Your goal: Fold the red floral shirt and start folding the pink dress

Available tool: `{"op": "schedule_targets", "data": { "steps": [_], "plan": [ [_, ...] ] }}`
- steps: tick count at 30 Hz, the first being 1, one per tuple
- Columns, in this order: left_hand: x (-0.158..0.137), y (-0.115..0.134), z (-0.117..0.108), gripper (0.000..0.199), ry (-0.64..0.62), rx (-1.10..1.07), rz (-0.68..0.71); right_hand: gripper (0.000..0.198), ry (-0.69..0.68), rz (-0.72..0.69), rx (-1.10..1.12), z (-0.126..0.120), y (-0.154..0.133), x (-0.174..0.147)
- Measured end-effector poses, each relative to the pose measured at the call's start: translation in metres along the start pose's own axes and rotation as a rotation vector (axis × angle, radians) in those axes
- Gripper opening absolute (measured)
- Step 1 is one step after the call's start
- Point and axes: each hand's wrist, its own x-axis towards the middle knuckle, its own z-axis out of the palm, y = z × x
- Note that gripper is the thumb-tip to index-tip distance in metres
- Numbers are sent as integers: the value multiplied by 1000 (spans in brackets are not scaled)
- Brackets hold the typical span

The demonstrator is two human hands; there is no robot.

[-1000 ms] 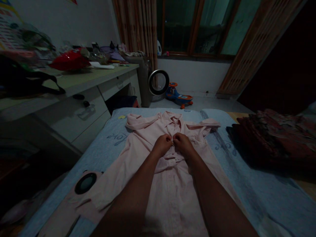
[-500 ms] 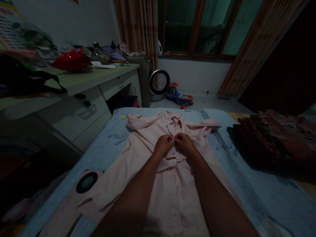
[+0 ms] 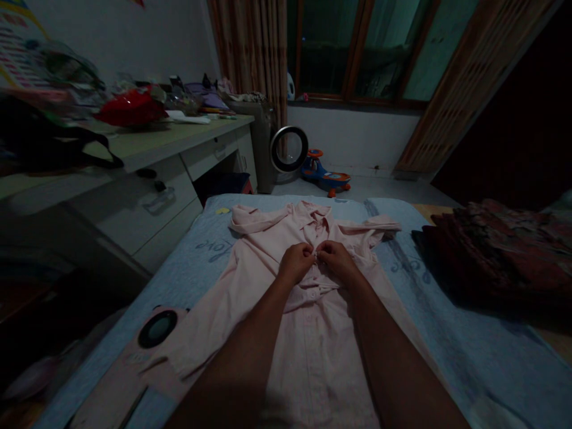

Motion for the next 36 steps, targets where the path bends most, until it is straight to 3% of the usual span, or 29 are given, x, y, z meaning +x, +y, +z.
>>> {"op": "schedule_targets", "data": {
  "steps": [5, 12, 22, 36],
  "plan": [
    [1, -2, 1, 14, -25, -98, 1, 13, 30, -21, -33, 1, 2, 2],
    [2, -2, 2, 11, -108, -381, -107, 14, 73, -27, -33, 4, 3, 3],
    [0, -1, 6, 4, 54, -27, -17, 19, 118, -37, -84, 11, 1, 0],
    [-3, 4, 7, 6, 44, 19, -30, 10, 148, -137, -141, 10, 9, 4]
  ]
}}
